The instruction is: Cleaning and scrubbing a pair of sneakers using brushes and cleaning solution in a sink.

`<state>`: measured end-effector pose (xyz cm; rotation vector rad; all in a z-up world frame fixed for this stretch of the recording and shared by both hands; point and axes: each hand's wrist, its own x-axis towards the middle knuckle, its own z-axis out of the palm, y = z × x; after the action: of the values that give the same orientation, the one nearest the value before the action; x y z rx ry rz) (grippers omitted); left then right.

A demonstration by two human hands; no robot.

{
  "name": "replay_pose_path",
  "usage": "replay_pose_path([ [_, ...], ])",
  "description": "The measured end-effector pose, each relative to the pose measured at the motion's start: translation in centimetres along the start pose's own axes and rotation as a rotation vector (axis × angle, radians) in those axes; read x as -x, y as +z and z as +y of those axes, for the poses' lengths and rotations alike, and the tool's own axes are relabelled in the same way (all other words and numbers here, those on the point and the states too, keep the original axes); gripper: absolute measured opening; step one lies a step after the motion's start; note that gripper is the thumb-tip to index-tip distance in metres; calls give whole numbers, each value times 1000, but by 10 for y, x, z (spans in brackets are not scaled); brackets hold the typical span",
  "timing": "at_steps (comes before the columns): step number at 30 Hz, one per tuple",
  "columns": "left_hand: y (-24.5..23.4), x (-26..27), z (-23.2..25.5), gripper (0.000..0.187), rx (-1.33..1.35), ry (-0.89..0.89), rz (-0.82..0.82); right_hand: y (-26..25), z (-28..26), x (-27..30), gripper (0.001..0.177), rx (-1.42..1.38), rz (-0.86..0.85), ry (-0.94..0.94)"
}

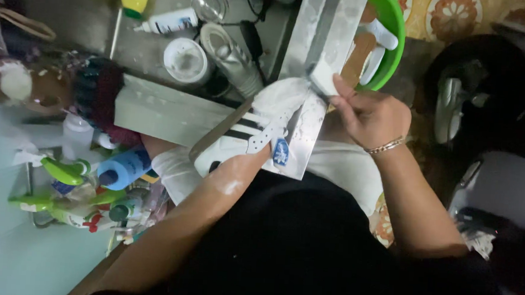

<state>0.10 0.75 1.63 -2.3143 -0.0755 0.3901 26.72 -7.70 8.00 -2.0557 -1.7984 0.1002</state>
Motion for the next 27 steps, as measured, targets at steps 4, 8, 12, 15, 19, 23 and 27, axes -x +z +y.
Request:
replay_pose_path([
  [4,-6,-5,-16,29,426,-189,-96,9,3,5,24,-230,41,62],
  [8,-17,1,-25,32,871,-359,-207,21,9,13,19,-236,22,67],
  [12,-20,5,-42,36,1300,-580,-315,-3,-20,-4,30,-273,80,-2],
  [15,-7,13,-24,52,1500,-684,37,7,-15,-6,27,-259,46,-29],
  [19,-1,8,-17,50,1577,-697,53,7,-15,-10,22,-176,-6,18],
  [23,5,13,-13,41,1542,-617,23,1,-36,-14,30,-240,-23,-164],
  [27,7,9,-19,42,1567,-617,84,-1,-40,-21,35,-237,-15,-208],
])
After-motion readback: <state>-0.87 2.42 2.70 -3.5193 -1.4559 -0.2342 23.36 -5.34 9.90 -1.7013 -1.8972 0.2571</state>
